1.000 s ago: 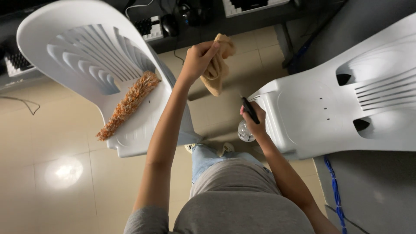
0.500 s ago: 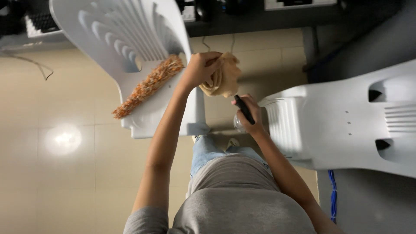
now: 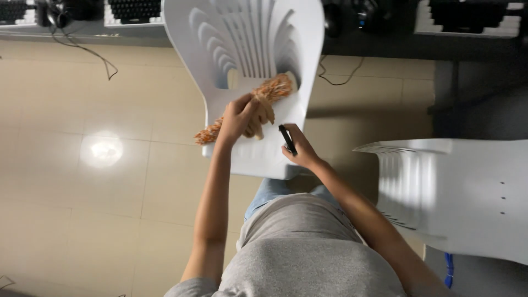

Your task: The person cleans a white plastic chair using a cloth and a spray bottle. They wipe the seat and backrest, then lift and turn the chair to clean the underside and legs. The person repeats this process for a second chair.

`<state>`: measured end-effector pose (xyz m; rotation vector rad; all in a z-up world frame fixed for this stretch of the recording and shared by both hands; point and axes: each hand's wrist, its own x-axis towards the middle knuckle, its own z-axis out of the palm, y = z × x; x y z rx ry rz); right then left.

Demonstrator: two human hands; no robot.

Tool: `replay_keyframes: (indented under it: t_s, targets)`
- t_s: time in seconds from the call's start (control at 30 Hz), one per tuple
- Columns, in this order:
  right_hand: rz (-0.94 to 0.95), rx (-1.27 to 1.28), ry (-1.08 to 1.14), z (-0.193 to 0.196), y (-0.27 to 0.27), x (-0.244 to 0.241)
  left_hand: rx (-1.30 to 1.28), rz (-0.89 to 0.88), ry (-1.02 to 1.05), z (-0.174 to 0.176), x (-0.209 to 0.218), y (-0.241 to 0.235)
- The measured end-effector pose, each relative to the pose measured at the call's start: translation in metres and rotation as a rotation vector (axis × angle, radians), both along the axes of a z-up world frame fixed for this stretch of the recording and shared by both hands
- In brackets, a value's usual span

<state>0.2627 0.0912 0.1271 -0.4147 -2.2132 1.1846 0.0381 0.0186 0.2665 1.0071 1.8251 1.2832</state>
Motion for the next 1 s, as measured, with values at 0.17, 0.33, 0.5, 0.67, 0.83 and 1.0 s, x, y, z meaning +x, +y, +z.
replay_keyframes:
  t_s: [0.17, 0.33, 0.5, 0.67, 0.83, 1.0]
  targets:
    - [0.068, 0.067, -0.133, -0.033, 0.009, -0.065, 0.075, 0.044, -0.081, -0.053, -0.029, -0.039]
    - [0.122, 0.195, -0.147, -0.085, 0.008, -0.11, 0.069, 0.076, -0.123, -0.043, -0.043, -0.059]
    - [0.018, 0.417, -0.26, -0.083, 0.004, -0.12, 0.065, 0.015, -0.195, -0.015, -0.05, -0.058]
    - [-0.027, -0.075, -0.433, -0.06, 0.0, -0.104, 0.061, -0.068, -0.218, 0.006, -0.047, -0.042]
    - [-0.111, -0.024, -0.534, -0.008, -0.009, -0.075, 0.106, -0.214, -0.242, 0.027, -0.034, -0.017]
    - [-0.163, -0.205, 0.013, 0.039, -0.016, -0.044, 0.082, -0.41, -0.318, 0.037, -0.01, 0.02]
